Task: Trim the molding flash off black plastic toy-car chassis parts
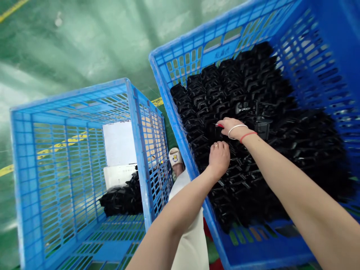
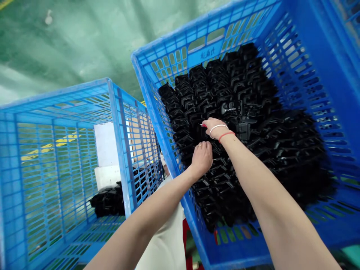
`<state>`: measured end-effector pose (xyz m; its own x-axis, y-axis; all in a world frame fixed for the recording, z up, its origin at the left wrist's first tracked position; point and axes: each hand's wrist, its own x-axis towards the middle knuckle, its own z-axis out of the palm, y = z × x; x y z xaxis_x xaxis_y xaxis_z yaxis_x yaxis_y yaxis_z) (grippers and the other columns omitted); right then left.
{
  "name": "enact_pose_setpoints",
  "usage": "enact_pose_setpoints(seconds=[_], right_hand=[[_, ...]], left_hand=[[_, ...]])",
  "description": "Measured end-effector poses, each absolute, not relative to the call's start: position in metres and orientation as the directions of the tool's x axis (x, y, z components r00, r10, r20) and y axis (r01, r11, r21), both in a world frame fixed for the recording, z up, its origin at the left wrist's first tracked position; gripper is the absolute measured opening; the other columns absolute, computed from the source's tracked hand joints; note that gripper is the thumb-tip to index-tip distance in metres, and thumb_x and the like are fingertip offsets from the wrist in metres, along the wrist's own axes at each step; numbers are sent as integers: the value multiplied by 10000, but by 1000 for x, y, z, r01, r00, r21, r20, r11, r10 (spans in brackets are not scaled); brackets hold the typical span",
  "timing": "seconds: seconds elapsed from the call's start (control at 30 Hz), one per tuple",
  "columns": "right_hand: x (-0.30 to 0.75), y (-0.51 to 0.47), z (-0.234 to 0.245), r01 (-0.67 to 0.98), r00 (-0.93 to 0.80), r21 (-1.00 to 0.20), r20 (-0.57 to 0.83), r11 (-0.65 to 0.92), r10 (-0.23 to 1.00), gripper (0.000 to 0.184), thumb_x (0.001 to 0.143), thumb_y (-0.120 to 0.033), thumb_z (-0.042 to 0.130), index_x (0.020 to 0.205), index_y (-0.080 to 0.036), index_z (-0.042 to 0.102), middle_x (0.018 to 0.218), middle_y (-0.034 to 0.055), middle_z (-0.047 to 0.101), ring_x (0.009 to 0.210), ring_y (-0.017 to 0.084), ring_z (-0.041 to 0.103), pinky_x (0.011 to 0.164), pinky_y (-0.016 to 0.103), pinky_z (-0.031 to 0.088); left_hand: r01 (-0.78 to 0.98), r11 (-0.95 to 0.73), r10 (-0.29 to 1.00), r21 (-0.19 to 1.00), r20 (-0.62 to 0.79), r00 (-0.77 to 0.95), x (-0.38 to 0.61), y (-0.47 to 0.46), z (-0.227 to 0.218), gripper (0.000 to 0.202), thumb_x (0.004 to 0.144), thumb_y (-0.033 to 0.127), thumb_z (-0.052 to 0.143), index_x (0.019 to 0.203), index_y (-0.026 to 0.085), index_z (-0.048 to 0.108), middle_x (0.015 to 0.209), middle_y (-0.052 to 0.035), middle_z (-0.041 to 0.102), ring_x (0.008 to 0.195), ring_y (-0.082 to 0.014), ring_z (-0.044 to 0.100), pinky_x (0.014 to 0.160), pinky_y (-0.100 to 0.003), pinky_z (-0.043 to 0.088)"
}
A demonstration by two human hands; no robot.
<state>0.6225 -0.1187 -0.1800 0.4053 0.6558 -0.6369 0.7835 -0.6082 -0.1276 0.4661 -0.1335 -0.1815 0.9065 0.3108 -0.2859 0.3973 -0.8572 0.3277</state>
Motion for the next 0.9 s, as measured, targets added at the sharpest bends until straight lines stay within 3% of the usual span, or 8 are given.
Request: enact_pose_setpoints(seconds=[0.27,0.43,0.53,0.6,0.7,0.73,0.83,0.9], right_hand=[[602,-123,-172,866,352,-111,-559,-488,751,293,900,-309,487,1147,-230,624,1297,111,506,907,223,646,694,304,485],[597,-134,-167,882,300,-115,-611,-457,733,245,907,-300,490,1085,-228,643,1062,88,663,900,225,652,708,298,476],[604,-138,-165,883,269,-134,-642,-451,718,215,878,-265,532,1042,-215,661,1034,80,691,937,216,645,738,282,469],[610,-138,-166,876,259,-144,-664,-461,701,212,857,-262,561,1031,-216,673,1015,73,704,935,208,648,748,273,465],[612,-135,-168,861,257,-153,-691,-485,675,228,835,-276,598,1043,-228,679,1017,63,710,934,201,653,748,260,464],[611,-135,-168,857,261,-151,-697,-492,668,235,832,-272,604,1050,-226,679,1022,66,711,934,202,654,744,259,465],[604,-137,-166,852,284,-132,-696,-507,659,244,856,-251,577,1077,-206,670,1045,91,705,939,211,656,741,266,467],[599,-140,-164,853,297,-122,-684,-507,666,259,880,-250,547,1113,-205,650,1077,99,696,954,212,652,754,273,469]], left_hand=[[411,-839,314,356,-301,901,464,-133,-181,392,848,143,466,1227,45,436,1152,-180,523,1089,-249,499,950,-372,438],[436,-826,325,358,-332,886,466,-136,-174,457,845,140,466,1285,37,403,1183,-196,516,1104,-257,498,970,-399,434],[463,-827,345,320,-362,866,464,-136,-160,483,846,159,474,1309,33,415,1305,-205,465,1216,-280,442,1035,-413,385],[472,-821,315,321,-433,844,460,-129,-146,401,850,184,479,1238,90,516,1323,-170,479,1235,-288,440,1016,-412,407],[505,-786,257,358,-553,792,458,-99,-129,264,881,233,442,1040,172,643,1108,-115,618,1033,-249,575,853,-364,505],[529,-775,293,346,-545,786,461,-85,-126,290,901,236,403,1074,181,629,1109,-114,617,1019,-241,580,852,-362,505],[566,-761,466,318,-341,817,479,-36,-133,369,932,199,330,1243,151,523,1263,-116,550,1165,-209,510,1007,-317,419],[578,-788,477,211,-383,791,497,-8,-144,456,920,177,357,1373,135,384,1405,-127,440,1276,-226,428,1048,-326,384]])
